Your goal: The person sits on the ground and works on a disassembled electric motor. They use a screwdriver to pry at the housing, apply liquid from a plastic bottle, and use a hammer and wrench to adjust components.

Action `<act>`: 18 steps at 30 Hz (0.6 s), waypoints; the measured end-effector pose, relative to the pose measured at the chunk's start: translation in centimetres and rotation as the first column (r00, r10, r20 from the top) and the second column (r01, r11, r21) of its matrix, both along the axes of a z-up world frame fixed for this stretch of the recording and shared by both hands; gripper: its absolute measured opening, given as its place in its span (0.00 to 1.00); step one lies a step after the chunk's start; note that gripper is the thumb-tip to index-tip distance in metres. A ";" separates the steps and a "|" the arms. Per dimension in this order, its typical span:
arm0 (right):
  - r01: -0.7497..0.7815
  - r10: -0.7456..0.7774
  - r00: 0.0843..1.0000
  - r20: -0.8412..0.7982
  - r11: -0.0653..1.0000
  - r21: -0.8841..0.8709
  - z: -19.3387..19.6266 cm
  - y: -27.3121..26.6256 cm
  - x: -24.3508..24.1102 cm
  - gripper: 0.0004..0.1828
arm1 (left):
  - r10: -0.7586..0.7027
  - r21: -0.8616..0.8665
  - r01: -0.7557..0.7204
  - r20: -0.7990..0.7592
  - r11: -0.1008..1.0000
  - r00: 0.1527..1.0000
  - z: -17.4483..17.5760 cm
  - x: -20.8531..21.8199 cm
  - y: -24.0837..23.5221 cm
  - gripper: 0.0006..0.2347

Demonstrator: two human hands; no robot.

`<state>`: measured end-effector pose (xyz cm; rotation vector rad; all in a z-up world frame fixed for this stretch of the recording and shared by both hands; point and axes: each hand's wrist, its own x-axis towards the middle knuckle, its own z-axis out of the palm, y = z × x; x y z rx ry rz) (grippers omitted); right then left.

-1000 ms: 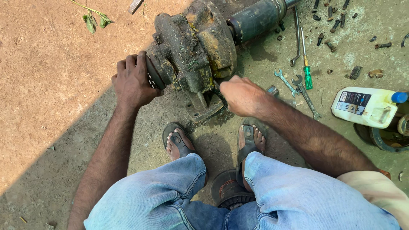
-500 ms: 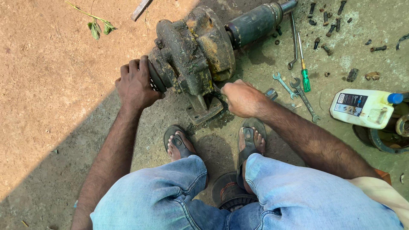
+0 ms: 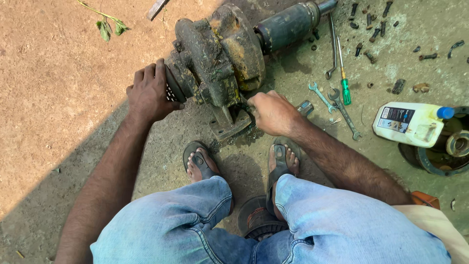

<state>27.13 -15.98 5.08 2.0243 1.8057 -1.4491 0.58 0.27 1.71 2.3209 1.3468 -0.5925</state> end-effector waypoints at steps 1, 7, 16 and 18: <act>0.036 -0.036 0.999 -0.024 0.999 -0.008 0.2 0.2 0.2 0.24 | -0.033 -0.029 0.034 0.010 0.999 0.999 1.5 0.5 0.6 0.57; 0.528 -0.707 0.620 -0.341 0.697 -0.486 -3.4 -2.8 3.5 0.36 | -0.421 -0.299 0.344 -0.249 0.890 0.872 8.3 5.7 -0.2 0.24; 0.288 -0.179 0.911 0.371 0.922 -0.261 -13.6 -20.0 11.6 0.31 | -0.528 -0.132 0.620 0.407 0.774 0.746 4.0 15.3 -11.3 0.34; 0.245 -0.139 0.906 0.401 0.943 -0.227 -15.9 -22.9 10.5 0.34 | -0.497 -0.361 0.559 0.256 0.746 0.829 2.0 15.2 -12.4 0.23</act>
